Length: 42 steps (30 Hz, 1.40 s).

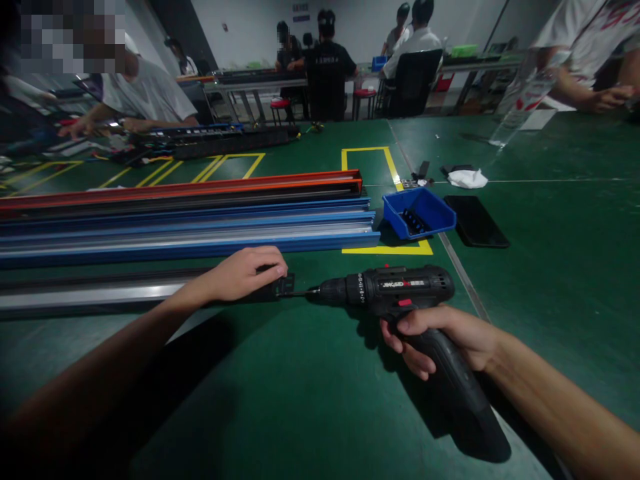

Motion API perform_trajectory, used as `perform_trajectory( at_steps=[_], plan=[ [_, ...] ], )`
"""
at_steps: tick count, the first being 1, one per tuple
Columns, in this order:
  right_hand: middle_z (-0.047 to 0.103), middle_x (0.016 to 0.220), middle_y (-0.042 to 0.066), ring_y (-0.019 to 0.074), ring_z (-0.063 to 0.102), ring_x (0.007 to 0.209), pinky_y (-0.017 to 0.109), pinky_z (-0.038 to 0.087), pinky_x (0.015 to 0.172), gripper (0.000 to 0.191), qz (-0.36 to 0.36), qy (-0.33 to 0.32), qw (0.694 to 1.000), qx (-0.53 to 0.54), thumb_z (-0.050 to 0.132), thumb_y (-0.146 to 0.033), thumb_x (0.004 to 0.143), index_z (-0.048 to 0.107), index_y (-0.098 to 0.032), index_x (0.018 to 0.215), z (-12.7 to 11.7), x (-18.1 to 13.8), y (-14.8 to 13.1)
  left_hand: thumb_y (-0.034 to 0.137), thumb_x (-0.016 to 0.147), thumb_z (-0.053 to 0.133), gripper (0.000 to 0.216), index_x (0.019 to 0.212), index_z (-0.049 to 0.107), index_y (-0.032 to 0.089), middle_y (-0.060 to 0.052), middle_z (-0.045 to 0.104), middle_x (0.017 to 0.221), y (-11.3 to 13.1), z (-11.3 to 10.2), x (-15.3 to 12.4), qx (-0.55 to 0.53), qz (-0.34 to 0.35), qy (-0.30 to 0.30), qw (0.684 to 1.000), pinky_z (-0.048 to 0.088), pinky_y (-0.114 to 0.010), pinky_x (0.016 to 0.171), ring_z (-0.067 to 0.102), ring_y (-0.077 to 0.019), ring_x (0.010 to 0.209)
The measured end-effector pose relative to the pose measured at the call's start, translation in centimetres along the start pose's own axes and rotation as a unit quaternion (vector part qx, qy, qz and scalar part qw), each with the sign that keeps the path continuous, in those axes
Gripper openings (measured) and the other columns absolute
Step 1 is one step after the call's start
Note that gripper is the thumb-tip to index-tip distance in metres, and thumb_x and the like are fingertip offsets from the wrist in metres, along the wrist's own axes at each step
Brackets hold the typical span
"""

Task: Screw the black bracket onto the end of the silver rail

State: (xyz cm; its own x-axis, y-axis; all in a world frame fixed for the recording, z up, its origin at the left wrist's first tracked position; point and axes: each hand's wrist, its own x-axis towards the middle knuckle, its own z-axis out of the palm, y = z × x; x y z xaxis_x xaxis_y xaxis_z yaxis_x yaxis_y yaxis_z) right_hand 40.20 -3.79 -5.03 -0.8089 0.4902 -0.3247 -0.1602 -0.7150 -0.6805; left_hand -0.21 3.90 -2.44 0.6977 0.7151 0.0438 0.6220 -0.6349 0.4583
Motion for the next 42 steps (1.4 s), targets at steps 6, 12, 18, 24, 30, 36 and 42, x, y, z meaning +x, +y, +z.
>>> perform_trajectory(
  at_steps=[6,12,18,24,30,36,42],
  plan=[
    [0.071,0.089,0.005,0.0056,0.058,0.05,0.023,0.062,0.058,0.023,0.0,0.006,1.0,0.0,0.072,-0.028,0.095,0.078,-0.008,0.104,-0.3,-0.06,0.24,0.041,0.111,0.046,0.037,0.104,0.074,0.018,-0.007,0.072,0.107,0.2,-0.07,0.05,0.0,-0.011,-0.005,1.0,0.048,-0.034,0.085,0.066,-0.0208,0.095],
    [0.07,0.087,0.005,0.0054,0.058,0.049,0.022,0.061,0.057,0.023,0.009,0.015,1.0,0.0,0.073,-0.029,0.093,0.078,-0.008,0.1,-0.41,-0.19,0.38,0.041,0.111,0.046,0.037,0.104,0.075,0.019,-0.007,0.072,0.106,0.21,-0.07,0.02,-0.001,-0.012,-0.004,1.0,0.047,-0.033,0.084,0.066,-0.0207,0.095],
    [0.066,0.079,0.002,0.0053,0.055,0.048,0.02,0.059,0.055,0.024,0.009,0.021,1.0,-0.002,0.074,-0.031,0.092,0.078,-0.009,0.1,-0.53,-0.19,0.56,0.041,0.11,0.047,0.036,0.103,0.074,0.018,-0.007,0.071,0.105,0.31,-0.1,0.07,-0.003,-0.011,-0.002,1.0,0.046,-0.033,0.083,0.065,-0.0206,0.094],
    [0.065,0.079,0.001,0.0052,0.054,0.048,0.021,0.059,0.056,0.023,0.003,0.014,1.0,-0.009,0.073,-0.032,0.092,0.079,-0.01,0.098,-0.71,-0.14,0.61,0.042,0.111,0.046,0.037,0.102,0.073,0.018,-0.007,0.071,0.104,0.22,-0.07,0.04,-0.002,-0.012,-0.002,1.0,0.046,-0.033,0.082,0.065,-0.0204,0.092],
    [0.066,0.082,0.002,0.0045,0.053,0.048,0.021,0.058,0.056,0.022,0.004,0.017,1.0,-0.017,0.073,-0.032,0.092,0.079,-0.011,0.096,-0.58,-0.08,0.52,0.042,0.11,0.046,0.037,0.103,0.074,0.018,-0.007,0.071,0.104,0.21,-0.13,-0.01,-0.001,-0.013,-0.002,1.0,0.047,-0.033,0.083,0.066,-0.0207,0.093],
    [0.067,0.083,0.002,0.004,0.053,0.048,0.021,0.057,0.055,0.023,-0.001,0.023,1.0,-0.015,0.074,-0.032,0.092,0.078,-0.01,0.097,-0.52,-0.23,0.64,0.042,0.111,0.046,0.037,0.104,0.074,0.018,-0.007,0.072,0.105,0.2,-0.08,0.16,-0.004,-0.006,0.0,1.0,0.047,-0.033,0.083,0.066,-0.0208,0.093],
    [0.07,0.09,0.005,0.0047,0.057,0.05,0.02,0.059,0.057,0.025,-0.004,0.02,1.0,-0.021,0.075,-0.033,0.094,0.077,-0.01,0.102,-0.53,-0.08,0.56,0.041,0.111,0.046,0.037,0.102,0.074,0.019,-0.007,0.072,0.106,0.16,-0.03,0.19,-0.001,-0.003,0.002,1.0,0.047,-0.032,0.083,0.067,-0.0204,0.094]
  ],
)
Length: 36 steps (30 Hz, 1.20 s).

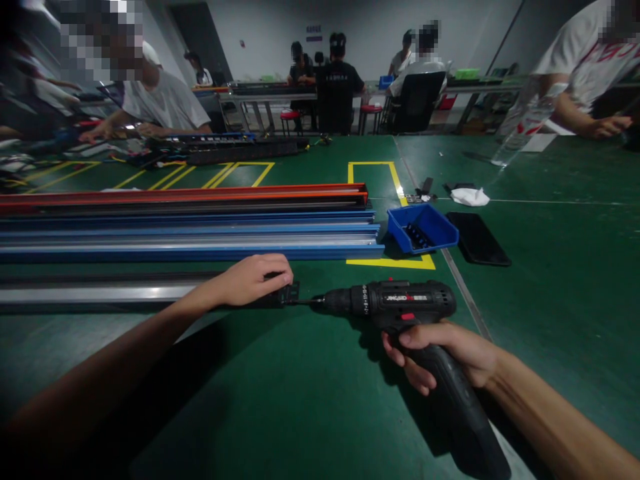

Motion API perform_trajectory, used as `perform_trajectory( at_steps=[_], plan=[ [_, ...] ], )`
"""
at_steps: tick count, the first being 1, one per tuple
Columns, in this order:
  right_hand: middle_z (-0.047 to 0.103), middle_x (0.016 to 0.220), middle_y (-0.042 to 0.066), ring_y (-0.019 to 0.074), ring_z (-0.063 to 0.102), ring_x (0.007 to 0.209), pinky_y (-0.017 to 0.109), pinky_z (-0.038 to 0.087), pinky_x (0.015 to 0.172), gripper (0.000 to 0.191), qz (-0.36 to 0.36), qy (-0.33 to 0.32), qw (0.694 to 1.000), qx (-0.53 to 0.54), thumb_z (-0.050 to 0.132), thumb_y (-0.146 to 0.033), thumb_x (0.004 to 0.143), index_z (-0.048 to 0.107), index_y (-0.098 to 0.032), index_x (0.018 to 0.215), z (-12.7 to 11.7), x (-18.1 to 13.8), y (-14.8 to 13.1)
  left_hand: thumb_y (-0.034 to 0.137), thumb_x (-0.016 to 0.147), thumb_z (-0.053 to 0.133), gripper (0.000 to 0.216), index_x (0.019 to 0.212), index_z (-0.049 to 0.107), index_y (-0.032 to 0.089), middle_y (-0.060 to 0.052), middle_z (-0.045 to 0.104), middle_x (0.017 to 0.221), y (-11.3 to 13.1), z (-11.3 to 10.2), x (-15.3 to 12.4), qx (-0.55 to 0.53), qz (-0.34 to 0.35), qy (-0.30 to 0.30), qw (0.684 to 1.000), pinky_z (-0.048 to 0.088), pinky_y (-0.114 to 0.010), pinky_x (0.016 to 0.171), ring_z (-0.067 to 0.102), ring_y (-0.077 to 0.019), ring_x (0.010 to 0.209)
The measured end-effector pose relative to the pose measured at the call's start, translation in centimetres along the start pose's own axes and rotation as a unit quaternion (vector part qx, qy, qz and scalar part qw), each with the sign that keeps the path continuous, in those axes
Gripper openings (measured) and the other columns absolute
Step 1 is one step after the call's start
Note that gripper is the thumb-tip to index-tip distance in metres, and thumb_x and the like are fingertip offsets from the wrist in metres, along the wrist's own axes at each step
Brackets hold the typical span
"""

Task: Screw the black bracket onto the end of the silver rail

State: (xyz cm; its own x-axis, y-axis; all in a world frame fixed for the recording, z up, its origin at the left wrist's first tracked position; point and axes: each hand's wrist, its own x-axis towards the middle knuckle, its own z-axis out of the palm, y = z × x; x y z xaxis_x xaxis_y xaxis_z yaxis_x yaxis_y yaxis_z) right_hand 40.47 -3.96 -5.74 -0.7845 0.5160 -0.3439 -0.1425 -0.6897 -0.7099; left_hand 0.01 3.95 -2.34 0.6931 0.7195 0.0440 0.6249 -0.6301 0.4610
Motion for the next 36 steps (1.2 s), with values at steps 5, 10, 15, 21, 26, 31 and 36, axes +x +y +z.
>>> perform_trajectory(
  at_steps=[5,10,15,21,26,31,36],
  plan=[
    [0.07,0.092,0.006,0.0054,0.058,0.051,0.02,0.059,0.057,0.027,0.011,-0.01,1.0,-0.003,0.075,-0.035,0.093,0.078,-0.011,0.102,-0.09,-0.01,-0.11,0.041,0.111,0.046,0.036,0.102,0.074,0.019,-0.006,0.072,0.104,0.07,-0.03,-0.13,0.002,-0.001,0.001,1.0,0.047,-0.032,0.083,0.066,-0.0202,0.094],
    [0.071,0.092,0.007,0.0063,0.059,0.051,0.02,0.059,0.057,0.028,0.013,0.001,1.0,-0.004,0.077,-0.037,0.091,0.08,-0.011,0.103,-0.34,-0.08,0.07,0.041,0.111,0.046,0.036,0.103,0.073,0.019,-0.006,0.071,0.106,0.16,-0.14,-0.21,-0.003,0.002,0.002,1.0,0.047,-0.033,0.083,0.066,-0.0202,0.093],
    [0.07,0.088,0.006,0.0057,0.056,0.048,0.02,0.058,0.054,0.027,0.01,0.02,1.0,-0.009,0.076,-0.038,0.092,0.081,-0.013,0.102,-0.48,-0.12,0.36,0.043,0.111,0.046,0.038,0.102,0.073,0.018,-0.007,0.071,0.105,0.19,-0.19,-0.27,-0.005,0.006,0.004,1.0,0.047,-0.033,0.081,0.066,-0.02,0.092],
    [0.068,0.083,0.004,0.0053,0.056,0.046,0.02,0.059,0.053,0.026,0.013,0.032,0.999,-0.005,0.077,-0.037,0.092,0.08,-0.012,0.1,-0.48,-0.21,0.41,0.044,0.111,0.045,0.038,0.101,0.073,0.019,-0.006,0.071,0.103,0.02,-0.08,-0.24,-0.005,0.009,0.007,1.0,0.047,-0.032,0.081,0.065,-0.0197,0.091],
    [0.067,0.08,0.002,0.0052,0.056,0.046,0.021,0.059,0.054,0.024,0.015,0.026,0.999,0.015,0.078,-0.035,0.091,0.08,-0.012,0.099,-0.47,-0.21,0.37,0.043,0.112,0.045,0.039,0.101,0.072,0.019,-0.006,0.07,0.103,0.02,-0.06,-0.22,-0.004,0.01,0.005,1.0,0.046,-0.032,0.081,0.065,-0.0196,0.091],
    [0.067,0.078,0.001,0.0049,0.056,0.047,0.021,0.06,0.056,0.025,0.017,0.023,0.999,0.015,0.076,-0.034,0.095,0.077,-0.01,0.103,-0.63,-0.3,0.44,0.042,0.112,0.045,0.037,0.1,0.072,0.019,-0.006,0.07,0.102,-0.03,-0.04,-0.23,-0.001,0.011,0.005,1.0,0.046,-0.032,0.082,0.065,-0.0194,0.091],
    [0.067,0.077,0.001,0.0056,0.057,0.047,0.021,0.059,0.055,0.026,0.023,0.034,0.999,0.007,0.077,-0.035,0.093,0.077,-0.011,0.102,-0.84,-0.4,0.46,0.043,0.111,0.045,0.038,0.101,0.073,0.019,-0.006,0.07,0.103,-0.16,0.01,-0.22,-0.003,0.01,0.006,1.0,0.047,-0.032,0.082,0.065,-0.0198,0.091]
  ],
)
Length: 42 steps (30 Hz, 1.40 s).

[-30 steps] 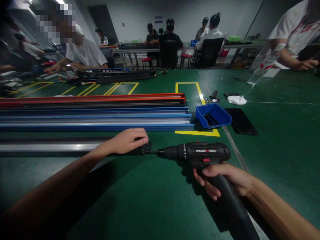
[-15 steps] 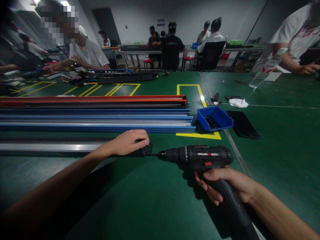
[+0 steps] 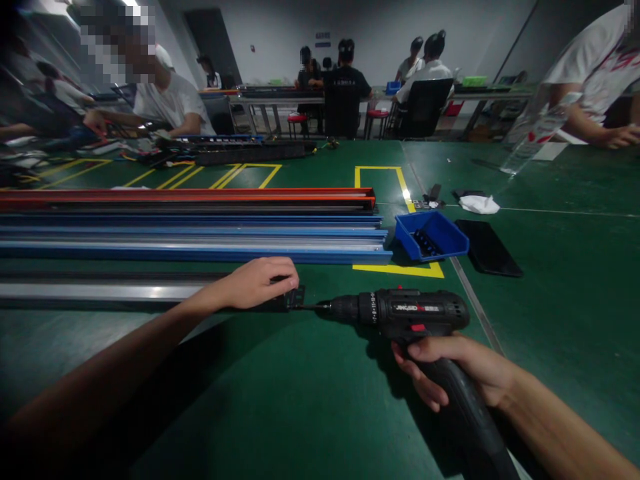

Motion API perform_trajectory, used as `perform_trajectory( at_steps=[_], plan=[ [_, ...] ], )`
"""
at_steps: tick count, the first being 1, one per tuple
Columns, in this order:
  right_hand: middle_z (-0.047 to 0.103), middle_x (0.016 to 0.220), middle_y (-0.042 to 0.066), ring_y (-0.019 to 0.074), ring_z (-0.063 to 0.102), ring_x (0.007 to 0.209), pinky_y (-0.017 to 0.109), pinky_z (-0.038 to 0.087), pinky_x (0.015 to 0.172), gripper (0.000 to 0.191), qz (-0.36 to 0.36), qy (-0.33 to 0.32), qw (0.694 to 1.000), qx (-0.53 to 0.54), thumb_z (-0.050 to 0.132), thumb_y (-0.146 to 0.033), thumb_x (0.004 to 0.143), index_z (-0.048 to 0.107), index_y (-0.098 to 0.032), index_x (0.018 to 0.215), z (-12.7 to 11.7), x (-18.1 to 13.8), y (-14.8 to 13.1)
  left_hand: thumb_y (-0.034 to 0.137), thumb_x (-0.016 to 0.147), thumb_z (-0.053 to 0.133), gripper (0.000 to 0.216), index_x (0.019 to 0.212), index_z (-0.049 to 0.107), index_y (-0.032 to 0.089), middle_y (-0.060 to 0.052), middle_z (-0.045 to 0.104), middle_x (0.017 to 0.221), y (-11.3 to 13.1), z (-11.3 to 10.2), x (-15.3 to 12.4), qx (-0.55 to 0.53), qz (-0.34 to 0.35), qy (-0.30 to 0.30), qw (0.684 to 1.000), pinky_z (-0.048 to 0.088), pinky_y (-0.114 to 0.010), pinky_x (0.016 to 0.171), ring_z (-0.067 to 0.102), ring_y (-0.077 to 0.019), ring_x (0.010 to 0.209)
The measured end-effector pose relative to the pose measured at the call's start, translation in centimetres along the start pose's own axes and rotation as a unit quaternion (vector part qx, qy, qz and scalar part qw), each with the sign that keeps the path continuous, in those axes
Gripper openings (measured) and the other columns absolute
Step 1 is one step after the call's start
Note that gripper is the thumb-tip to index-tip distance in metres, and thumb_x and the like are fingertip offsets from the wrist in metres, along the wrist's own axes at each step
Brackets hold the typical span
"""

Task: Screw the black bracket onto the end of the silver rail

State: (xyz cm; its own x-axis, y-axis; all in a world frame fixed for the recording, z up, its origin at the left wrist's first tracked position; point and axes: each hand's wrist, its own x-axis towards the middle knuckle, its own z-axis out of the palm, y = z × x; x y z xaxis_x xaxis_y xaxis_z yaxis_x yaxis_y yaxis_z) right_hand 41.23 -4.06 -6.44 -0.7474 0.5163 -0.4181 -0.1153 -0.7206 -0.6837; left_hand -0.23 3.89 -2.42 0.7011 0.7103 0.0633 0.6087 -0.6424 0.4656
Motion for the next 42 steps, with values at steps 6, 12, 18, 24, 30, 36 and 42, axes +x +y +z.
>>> perform_trajectory(
  at_steps=[6,12,18,24,30,36,42],
  plan=[
    [0.066,0.075,0.002,0.0064,0.055,0.045,0.021,0.056,0.052,0.026,0.0,0.022,1.0,-0.004,0.081,-0.036,0.089,0.079,-0.012,0.098,0.28,0.02,-0.04,0.044,0.111,0.045,0.038,0.101,0.073,0.019,-0.006,0.071,0.104,0.06,0.03,0.09,0.001,-0.006,-0.001,1.0,0.046,-0.032,0.082,0.065,-0.0203,0.092],
    [0.064,0.071,0.001,0.0061,0.052,0.045,0.021,0.052,0.05,0.028,-0.002,0.026,0.999,-0.02,0.079,-0.038,0.089,0.079,-0.012,0.098,0.4,0.12,-0.14,0.043,0.111,0.045,0.038,0.1,0.072,0.018,-0.006,0.071,0.105,0.09,0.0,0.08,0.0,-0.01,-0.005,1.0,0.046,-0.033,0.082,0.065,-0.0202,0.093],
    [0.061,0.068,-0.001,0.0059,0.05,0.045,0.021,0.053,0.052,0.026,-0.013,0.016,0.999,-0.027,0.078,-0.037,0.091,0.078,-0.012,0.098,0.7,0.08,-0.28,0.043,0.111,0.045,0.038,0.1,0.072,0.019,-0.006,0.07,0.104,0.15,-0.02,0.13,0.003,-0.008,-0.005,1.0,0.046,-0.033,0.082,0.065,-0.0203,0.092],
    [0.061,0.065,-0.002,0.0063,0.052,0.045,0.02,0.055,0.052,0.026,-0.02,0.011,0.999,-0.023,0.078,-0.036,0.09,0.079,-0.011,0.097,0.73,0.08,-0.28,0.043,0.111,0.045,0.038,0.102,0.073,0.018,-0.006,0.07,0.104,-0.02,0.05,0.12,0.0,-0.007,-0.007,1.0,0.045,-0.032,0.082,0.065,-0.0202,0.093],
    [0.064,0.065,0.0,0.0075,0.055,0.045,0.022,0.057,0.052,0.024,-0.013,0.011,1.0,-0.022,0.079,-0.035,0.09,0.081,-0.012,0.097,0.33,0.17,-0.3,0.042,0.111,0.045,0.038,0.102,0.073,0.018,-0.006,0.07,0.105,0.02,0.05,0.11,0.002,-0.011,-0.009,1.0,0.044,-0.032,0.082,0.065,-0.0201,0.093],
    [0.066,0.065,0.0,0.0074,0.056,0.045,0.022,0.059,0.052,0.023,-0.013,0.011,1.0,-0.013,0.079,-0.033,0.091,0.082,-0.011,0.097,0.27,0.15,-0.17,0.042,0.111,0.045,0.038,0.101,0.073,0.018,-0.006,0.07,0.105,0.13,-0.07,0.12,-0.001,-0.015,-0.011,1.0,0.044,-0.032,0.082,0.065,-0.0204,0.093],
    [0.066,0.066,0.0,0.0073,0.055,0.046,0.022,0.058,0.052,0.025,0.002,0.0,1.0,0.002,0.079,-0.033,0.091,0.083,-0.012,0.103,0.14,0.23,-0.2,0.04,0.111,0.046,0.036,0.102,0.073,0.018,-0.007,0.071,0.105,0.33,-0.2,0.08,-0.004,-0.016,-0.01,1.0,0.046,-0.032,0.083,0.065,-0.0203,0.093]
  ],
)
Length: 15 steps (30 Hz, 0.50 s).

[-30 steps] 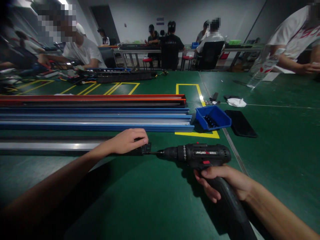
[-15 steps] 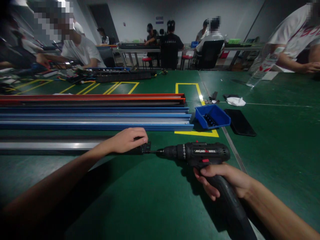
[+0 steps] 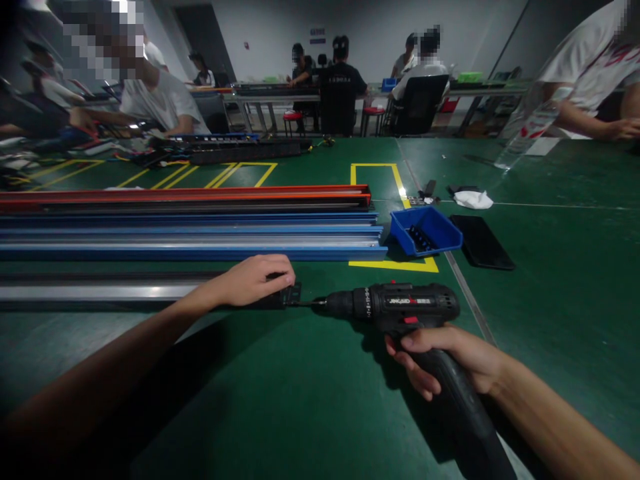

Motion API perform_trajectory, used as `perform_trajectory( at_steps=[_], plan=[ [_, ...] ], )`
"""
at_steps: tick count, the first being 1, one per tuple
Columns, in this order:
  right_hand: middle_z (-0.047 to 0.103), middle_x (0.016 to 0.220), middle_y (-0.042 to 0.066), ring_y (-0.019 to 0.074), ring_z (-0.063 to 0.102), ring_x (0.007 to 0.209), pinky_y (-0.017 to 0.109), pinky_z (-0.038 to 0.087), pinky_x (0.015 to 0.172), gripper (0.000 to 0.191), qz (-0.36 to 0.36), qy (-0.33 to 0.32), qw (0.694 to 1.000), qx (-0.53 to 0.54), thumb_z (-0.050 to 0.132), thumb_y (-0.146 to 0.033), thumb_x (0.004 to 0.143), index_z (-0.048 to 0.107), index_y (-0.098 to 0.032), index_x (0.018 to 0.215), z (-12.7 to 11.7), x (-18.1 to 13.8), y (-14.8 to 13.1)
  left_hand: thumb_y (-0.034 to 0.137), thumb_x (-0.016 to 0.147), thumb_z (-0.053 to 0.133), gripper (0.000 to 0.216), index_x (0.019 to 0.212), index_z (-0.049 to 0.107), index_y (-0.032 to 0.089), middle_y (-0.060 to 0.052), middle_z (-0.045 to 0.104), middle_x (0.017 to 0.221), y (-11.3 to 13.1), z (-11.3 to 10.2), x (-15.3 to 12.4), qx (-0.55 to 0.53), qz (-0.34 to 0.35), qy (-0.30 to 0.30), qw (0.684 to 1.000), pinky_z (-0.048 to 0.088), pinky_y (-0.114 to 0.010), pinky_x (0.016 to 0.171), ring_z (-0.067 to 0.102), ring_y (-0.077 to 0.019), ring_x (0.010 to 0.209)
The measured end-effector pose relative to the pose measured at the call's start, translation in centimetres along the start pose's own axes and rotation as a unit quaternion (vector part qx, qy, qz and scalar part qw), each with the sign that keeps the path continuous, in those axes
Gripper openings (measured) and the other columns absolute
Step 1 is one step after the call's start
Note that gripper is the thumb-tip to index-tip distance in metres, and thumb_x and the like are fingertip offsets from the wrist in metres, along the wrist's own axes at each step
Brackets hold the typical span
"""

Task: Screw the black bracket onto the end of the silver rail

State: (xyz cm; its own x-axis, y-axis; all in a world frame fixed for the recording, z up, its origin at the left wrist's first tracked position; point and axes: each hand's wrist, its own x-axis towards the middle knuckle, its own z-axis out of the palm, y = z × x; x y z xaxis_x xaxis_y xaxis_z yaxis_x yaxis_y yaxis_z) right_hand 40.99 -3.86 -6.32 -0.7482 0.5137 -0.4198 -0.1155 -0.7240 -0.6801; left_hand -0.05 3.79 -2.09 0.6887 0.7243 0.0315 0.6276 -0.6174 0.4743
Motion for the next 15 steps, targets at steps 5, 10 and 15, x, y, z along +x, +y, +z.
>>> perform_trajectory(
  at_steps=[5,10,15],
  plan=[
    [0.066,0.068,0.0,0.0069,0.055,0.046,0.022,0.059,0.052,0.027,0.003,0.003,1.0,-0.004,0.079,-0.033,0.091,0.083,-0.012,0.106,0.06,0.05,-0.08,0.041,0.111,0.046,0.037,0.101,0.073,0.018,-0.007,0.071,0.104,-0.02,0.11,0.09,0.0,0.003,0.001,1.0,0.047,-0.033,0.084,0.066,-0.0205,0.093],
    [0.068,0.077,0.002,0.0074,0.06,0.049,0.022,0.06,0.054,0.028,0.003,0.0,1.0,-0.005,0.081,-0.034,0.09,0.083,-0.012,0.108,-0.04,0.03,-0.16,0.04,0.11,0.046,0.036,0.102,0.073,0.018,-0.007,0.071,0.105,-0.09,0.11,0.09,0.001,0.003,0.002,1.0,0.046,-0.032,0.083,0.066,-0.0205,0.093],
    [0.071,0.084,0.003,0.0069,0.063,0.051,0.022,0.062,0.055,0.029,0.004,-0.011,1.0,-0.001,0.082,-0.035,0.091,0.083,-0.013,0.11,-0.06,0.05,-0.35,0.041,0.111,0.046,0.037,0.102,0.073,0.018,-0.007,0.071,0.104,-0.21,0.06,-0.03,0.003,0.004,-0.002,1.0,0.046,-0.033,0.083,0.065,-0.0207,0.093]
  ],
)
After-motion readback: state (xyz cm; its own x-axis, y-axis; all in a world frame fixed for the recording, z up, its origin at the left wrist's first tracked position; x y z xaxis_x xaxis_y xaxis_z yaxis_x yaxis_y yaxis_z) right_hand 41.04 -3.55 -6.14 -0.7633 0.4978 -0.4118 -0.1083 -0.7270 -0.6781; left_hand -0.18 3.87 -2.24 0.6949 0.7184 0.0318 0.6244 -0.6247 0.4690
